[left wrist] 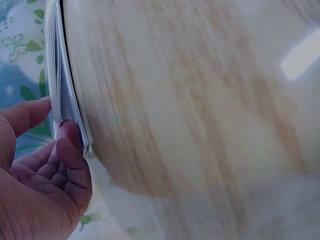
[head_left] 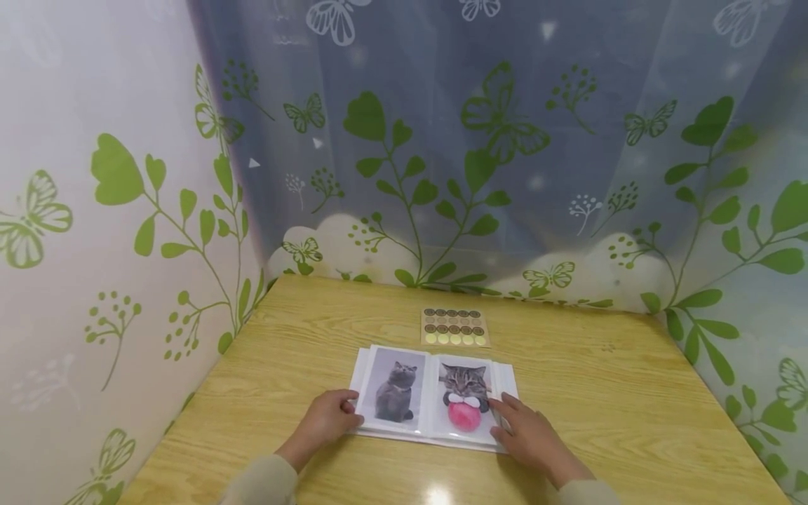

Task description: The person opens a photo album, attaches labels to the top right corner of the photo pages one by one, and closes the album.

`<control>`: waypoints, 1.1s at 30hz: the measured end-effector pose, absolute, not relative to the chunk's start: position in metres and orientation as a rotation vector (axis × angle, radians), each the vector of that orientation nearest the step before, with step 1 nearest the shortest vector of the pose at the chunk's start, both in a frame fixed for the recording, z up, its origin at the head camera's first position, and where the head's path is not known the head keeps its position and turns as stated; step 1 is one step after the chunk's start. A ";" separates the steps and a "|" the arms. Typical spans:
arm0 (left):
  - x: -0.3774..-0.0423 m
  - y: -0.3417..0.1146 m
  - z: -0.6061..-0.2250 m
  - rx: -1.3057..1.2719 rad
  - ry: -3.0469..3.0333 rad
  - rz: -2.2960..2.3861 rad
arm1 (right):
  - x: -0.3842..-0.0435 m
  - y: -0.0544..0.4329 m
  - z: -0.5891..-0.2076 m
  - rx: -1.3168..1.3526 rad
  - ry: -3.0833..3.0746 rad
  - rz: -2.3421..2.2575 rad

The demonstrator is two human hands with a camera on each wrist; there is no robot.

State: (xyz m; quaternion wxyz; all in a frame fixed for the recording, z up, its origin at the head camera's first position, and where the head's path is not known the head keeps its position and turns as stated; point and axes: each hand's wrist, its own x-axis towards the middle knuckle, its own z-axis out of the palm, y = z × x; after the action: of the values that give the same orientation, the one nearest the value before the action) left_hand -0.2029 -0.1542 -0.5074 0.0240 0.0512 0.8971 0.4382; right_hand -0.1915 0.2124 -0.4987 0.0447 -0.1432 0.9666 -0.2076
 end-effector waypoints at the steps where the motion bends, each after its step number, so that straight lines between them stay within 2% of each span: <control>1: -0.202 -0.154 -0.507 0.171 2.782 1.347 | -0.191 0.213 -0.499 -0.445 2.957 -0.633; 16: -0.191 -0.148 -0.501 0.318 2.861 1.203 | -0.184 0.219 -0.496 -0.434 2.966 -0.583; 33: -0.196 -0.141 -0.506 0.361 2.926 1.003 | -0.185 0.227 -0.500 -0.451 2.980 -0.618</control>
State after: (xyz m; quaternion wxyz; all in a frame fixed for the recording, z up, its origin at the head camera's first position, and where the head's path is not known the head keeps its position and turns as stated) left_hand -0.1959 -0.1410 -0.5056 0.0136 0.1160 0.9396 0.3219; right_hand -0.1848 0.2272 -0.5004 0.0326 -0.1467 0.9680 -0.2008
